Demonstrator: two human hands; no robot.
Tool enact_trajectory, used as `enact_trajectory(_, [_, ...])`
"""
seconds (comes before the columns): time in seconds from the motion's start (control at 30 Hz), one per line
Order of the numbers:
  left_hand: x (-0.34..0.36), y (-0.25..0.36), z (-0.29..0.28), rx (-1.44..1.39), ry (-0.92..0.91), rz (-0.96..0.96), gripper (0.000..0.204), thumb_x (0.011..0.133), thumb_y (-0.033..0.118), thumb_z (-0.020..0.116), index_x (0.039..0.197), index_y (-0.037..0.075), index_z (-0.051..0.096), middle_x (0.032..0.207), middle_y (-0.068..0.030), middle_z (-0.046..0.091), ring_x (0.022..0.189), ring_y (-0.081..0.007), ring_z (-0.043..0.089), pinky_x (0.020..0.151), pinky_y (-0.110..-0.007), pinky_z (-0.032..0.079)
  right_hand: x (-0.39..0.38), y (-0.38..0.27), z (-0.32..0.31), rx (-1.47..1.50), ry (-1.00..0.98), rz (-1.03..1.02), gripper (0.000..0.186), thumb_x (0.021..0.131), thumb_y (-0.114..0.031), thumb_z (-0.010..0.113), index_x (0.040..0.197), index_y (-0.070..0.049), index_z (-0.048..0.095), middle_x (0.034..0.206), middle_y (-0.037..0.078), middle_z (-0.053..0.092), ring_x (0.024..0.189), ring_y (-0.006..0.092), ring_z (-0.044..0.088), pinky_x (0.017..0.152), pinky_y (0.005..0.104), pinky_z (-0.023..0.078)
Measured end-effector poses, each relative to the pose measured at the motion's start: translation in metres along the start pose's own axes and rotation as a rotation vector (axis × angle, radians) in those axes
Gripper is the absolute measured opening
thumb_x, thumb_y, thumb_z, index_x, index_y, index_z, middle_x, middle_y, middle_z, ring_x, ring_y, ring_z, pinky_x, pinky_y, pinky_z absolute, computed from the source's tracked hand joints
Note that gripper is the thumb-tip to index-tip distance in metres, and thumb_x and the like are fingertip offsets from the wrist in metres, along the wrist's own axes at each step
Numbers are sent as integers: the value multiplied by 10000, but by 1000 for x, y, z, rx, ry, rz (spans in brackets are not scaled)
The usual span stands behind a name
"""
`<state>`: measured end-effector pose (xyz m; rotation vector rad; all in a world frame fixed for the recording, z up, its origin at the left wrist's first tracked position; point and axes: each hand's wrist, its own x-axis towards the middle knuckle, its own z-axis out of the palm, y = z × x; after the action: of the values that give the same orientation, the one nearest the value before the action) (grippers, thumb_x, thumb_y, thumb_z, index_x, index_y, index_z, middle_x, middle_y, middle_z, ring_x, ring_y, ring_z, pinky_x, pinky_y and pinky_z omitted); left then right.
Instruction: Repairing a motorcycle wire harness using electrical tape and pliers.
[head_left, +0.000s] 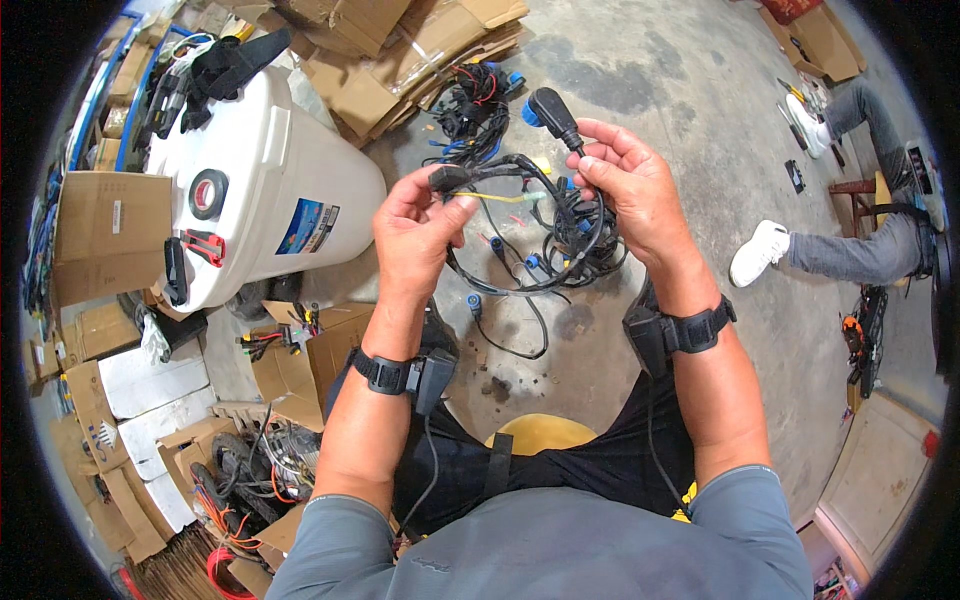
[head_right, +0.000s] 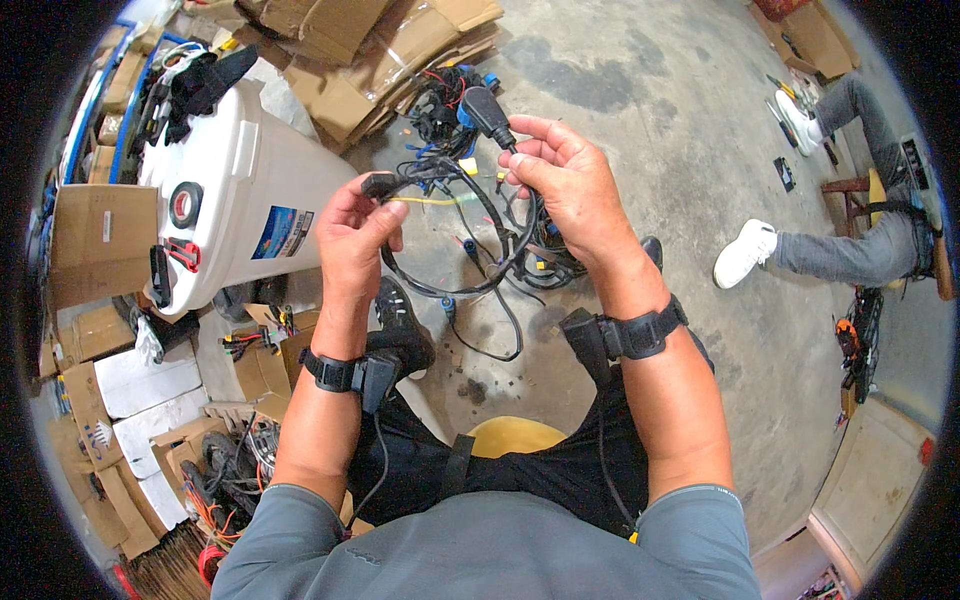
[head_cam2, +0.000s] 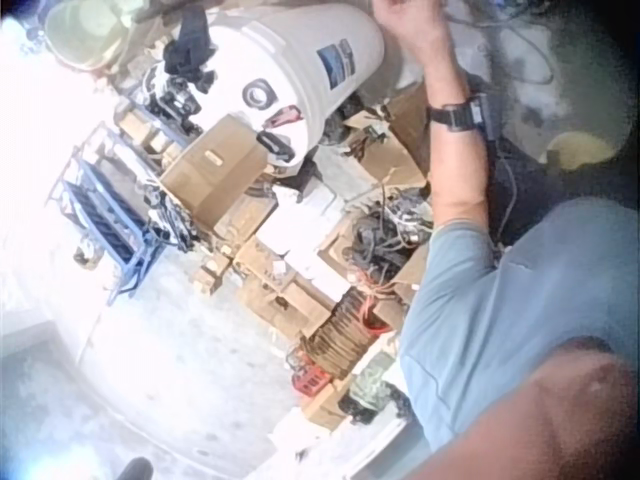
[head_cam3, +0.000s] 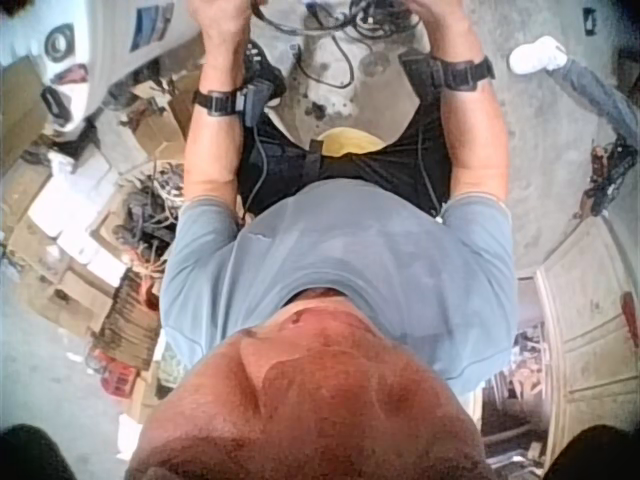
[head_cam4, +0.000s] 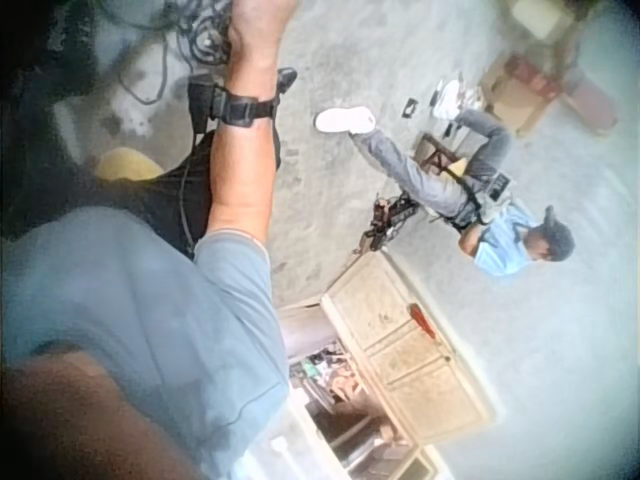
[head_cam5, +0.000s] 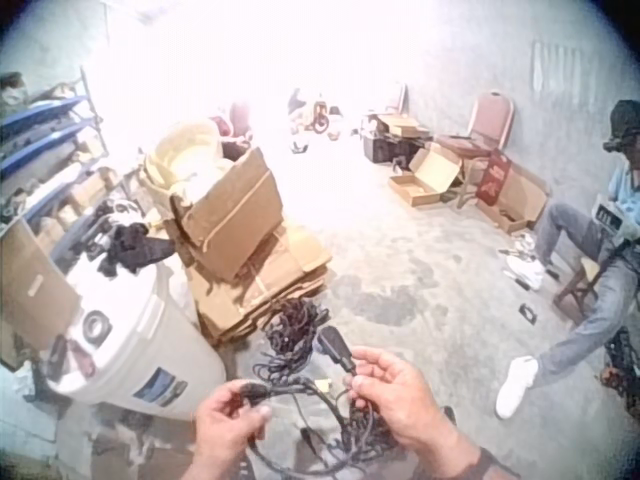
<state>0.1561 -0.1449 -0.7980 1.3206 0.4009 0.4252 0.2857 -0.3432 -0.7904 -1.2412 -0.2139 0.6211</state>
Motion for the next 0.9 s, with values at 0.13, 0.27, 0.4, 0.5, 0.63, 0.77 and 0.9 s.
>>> enact_trajectory(0.13, [-4, 0, 5, 153, -7, -82, 213, 808, 24, 739, 1009, 6, 668, 762, 13, 616, 502, -31, 460, 441, -180, 368, -1, 2, 2, -97, -28, -89, 359, 871, -11, 600, 1230, 6, 580, 941, 54, 646, 823, 84, 612, 712, 219, 495])
enact_trajectory(0.27, [-2, -1, 6, 181, 58, -77, 208, 806, 9, 735, 1005, -12, 680, 836, 15, 648, 657, -33, 519, 579, -192, 423, -2, 4, 2, -275, -77, -175, 365, 847, -14, 625, 1211, -2, 601, 894, 21, 656, 767, 48, 571, 690, 206, 480])
enact_trajectory(0.4, [-4, -6, 9, 189, 47, -51, 224, 802, 0, 731, 1018, -24, 679, 860, 11, 656, 735, -44, 541, 656, -200, 441, -4, 1, 4, -459, -113, -157, 339, 821, -11, 622, 1160, -17, 632, 849, -14, 652, 689, 21, 509, 628, 201, 460])
enact_trajectory(0.5, [-3, -14, 10, 210, 49, 39, 236, 799, -3, 728, 1027, -32, 675, 870, 2, 661, 739, -49, 550, 663, -201, 450, -5, 5, 10, -440, -97, -175, 242, 813, -9, 608, 1050, -17, 655, 809, -34, 626, 664, 14, 495, 604, 199, 450])
enact_trajectory(0.63, [0, -24, 7, 269, 62, 3, 251, 815, -8, 714, 1060, -15, 658, 903, -16, 669, 778, -60, 587, 680, -199, 469, -11, 0, 17, -534, -173, -133, 121, 825, -22, 626, 944, -14, 643, 766, -52, 589, 661, 10, 492, 599, 201, 448])
enact_trajectory(0.77, [-2, -23, 15, 104, 57, -64, 231, 824, 17, 717, 1044, -18, 658, 883, -20, 683, 720, -45, 562, 657, -200, 463, -16, 2, 24, -444, -268, -105, 85, 837, -17, 632, 920, -30, 627, 755, -63, 565, 681, 9, 504, 601, 201, 445])
enact_trajectory(0.9, [-7, -5, 23, -25, 51, -192, 230, 834, 30, 717, 1050, -8, 647, 920, -54, 705, 695, -47, 573, 629, -187, 463, -15, 13, 29, -289, -355, -141, 104, 838, 0, 610, 939, -28, 609, 810, -23, 600, 727, 25, 519, 636, 213, 452])
